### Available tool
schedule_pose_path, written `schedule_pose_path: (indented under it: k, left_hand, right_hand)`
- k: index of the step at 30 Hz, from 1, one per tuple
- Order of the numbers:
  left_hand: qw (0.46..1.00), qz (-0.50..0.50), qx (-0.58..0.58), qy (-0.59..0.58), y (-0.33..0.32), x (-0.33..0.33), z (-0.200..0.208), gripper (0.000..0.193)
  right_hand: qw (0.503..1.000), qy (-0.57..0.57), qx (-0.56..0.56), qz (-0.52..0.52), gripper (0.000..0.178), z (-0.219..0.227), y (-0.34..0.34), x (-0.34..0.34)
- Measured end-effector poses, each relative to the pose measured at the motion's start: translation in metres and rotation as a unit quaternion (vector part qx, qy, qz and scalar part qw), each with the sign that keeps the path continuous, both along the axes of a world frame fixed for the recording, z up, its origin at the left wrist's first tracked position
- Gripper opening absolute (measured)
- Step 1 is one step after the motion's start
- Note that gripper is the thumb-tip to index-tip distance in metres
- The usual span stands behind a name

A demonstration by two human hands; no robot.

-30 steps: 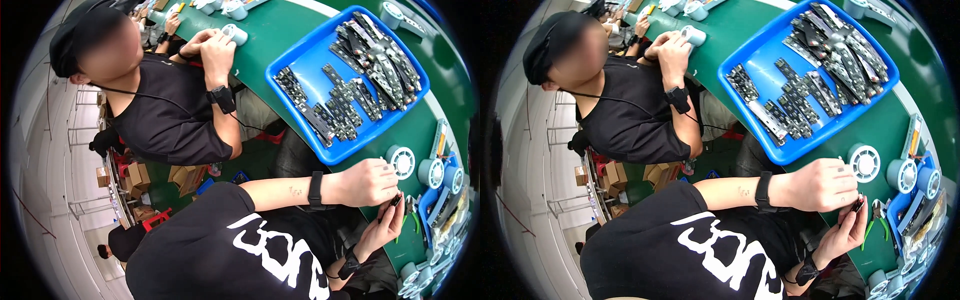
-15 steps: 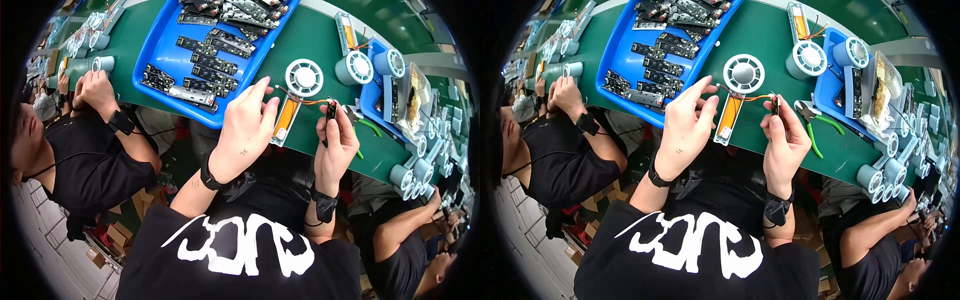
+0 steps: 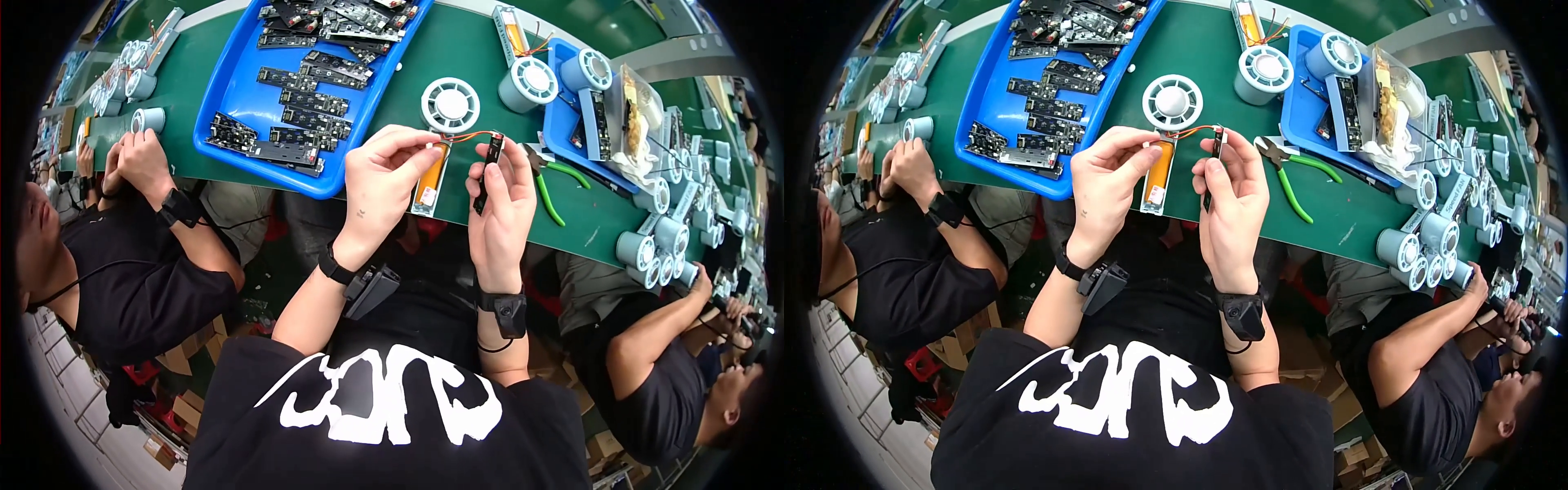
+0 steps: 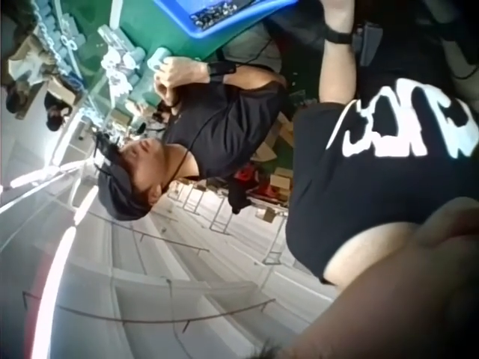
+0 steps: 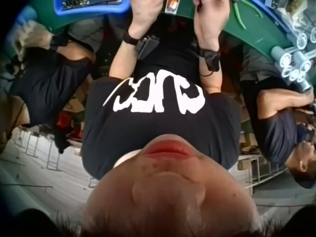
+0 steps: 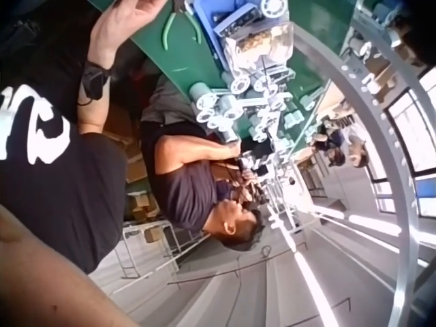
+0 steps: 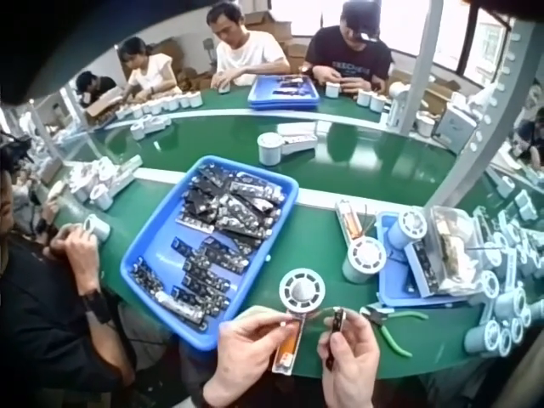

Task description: Manually assemble small electronic components and circuit boards at a factory production line.

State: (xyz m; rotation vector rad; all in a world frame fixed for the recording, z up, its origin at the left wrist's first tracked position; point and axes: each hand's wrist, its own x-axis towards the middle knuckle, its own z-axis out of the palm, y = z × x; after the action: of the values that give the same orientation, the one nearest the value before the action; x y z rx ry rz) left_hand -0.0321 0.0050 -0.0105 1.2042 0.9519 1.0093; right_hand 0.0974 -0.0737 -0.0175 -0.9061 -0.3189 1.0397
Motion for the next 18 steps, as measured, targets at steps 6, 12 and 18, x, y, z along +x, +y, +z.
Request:
schedule_pose_path:
  k: [6, 12, 18]
  left_hand:
    - [0.954, -0.016, 0.269, 0.131, 0.006, 0.007, 0.004, 0.016]
    - [0.897, -0.045, 0.410, 0.160, 0.016, 0.009, -0.004, 0.020]
    - [0.842, -0.075, 0.497, 0.196, 0.024, 0.009, -0.006, 0.014]
  right_hand:
    - [0.992, -0.127, -0.020, 0.004, 0.039, 0.002, -0.007, -0.005]
    - [0.973, -0.226, -0.050, 0.008, 0.044, 0.000, -0.012, -0.005]
    - [0.941, -0.337, -0.030, 0.008, 0.046, -0.016, -0.019, 0.005]
